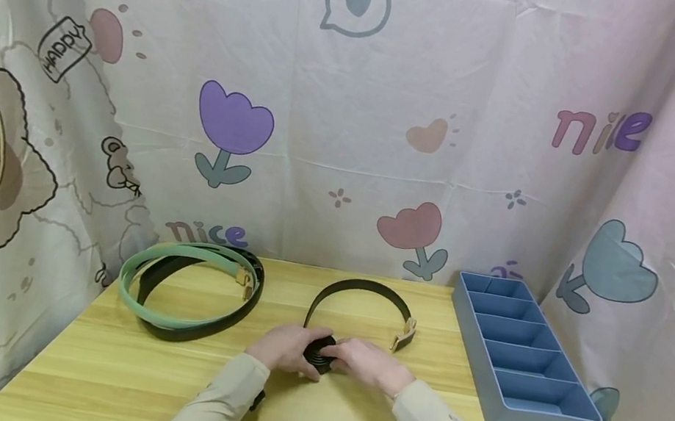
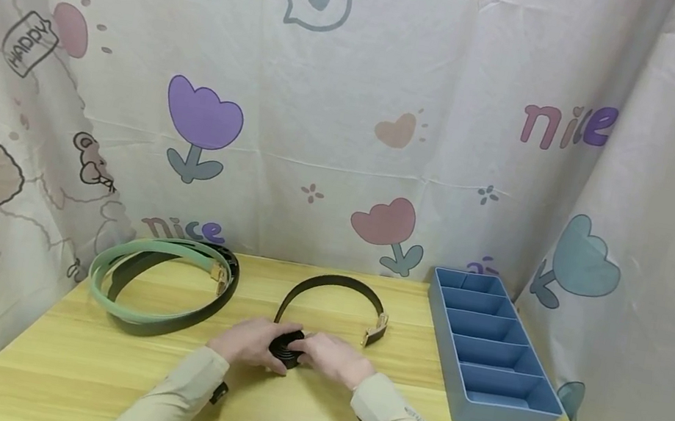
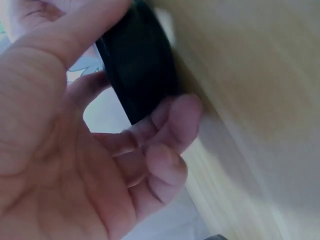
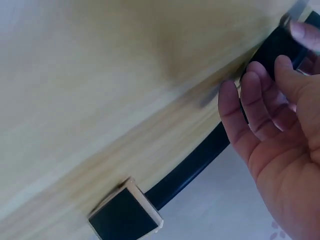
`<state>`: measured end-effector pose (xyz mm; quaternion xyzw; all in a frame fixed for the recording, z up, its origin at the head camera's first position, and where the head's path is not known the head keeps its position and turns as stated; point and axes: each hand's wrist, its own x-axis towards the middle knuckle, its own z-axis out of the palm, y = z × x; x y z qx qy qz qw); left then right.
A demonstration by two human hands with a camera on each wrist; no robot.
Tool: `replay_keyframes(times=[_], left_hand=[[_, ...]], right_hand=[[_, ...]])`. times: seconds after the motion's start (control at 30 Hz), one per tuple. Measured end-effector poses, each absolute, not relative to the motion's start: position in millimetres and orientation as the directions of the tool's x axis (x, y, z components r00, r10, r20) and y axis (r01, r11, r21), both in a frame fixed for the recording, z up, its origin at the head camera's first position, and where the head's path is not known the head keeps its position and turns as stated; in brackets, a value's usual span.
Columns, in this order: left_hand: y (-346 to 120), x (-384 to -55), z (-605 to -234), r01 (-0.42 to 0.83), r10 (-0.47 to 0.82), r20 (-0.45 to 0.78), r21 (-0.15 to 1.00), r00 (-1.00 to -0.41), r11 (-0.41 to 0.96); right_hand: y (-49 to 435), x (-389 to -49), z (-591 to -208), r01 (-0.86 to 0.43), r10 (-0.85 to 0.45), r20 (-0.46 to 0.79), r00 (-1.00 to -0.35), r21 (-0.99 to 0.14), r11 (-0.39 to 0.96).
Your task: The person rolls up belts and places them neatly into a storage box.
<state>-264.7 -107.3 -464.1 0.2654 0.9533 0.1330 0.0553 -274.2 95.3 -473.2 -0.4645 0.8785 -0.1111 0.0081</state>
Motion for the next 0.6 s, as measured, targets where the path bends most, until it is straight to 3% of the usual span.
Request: replay_keyframes(times=[0.33, 0.6], left_hand=[[-103.0, -267.1, -466.2, 0.502, 0.509, 0.045, 0.268, -0.859, 0.822], [-106.4, -266.3, -466.6, 0.521, 0.531, 0.038, 0.259, -0.847, 0.813]], right_hand=[[94.9, -270.2, -476.5, -0.808, -0.796, 0.140, -0.589, -0.091, 0.582], [91.3, -270.1, -476.5, -0.784, -0.773, 0.133, -0.620, -0.137, 0.605]])
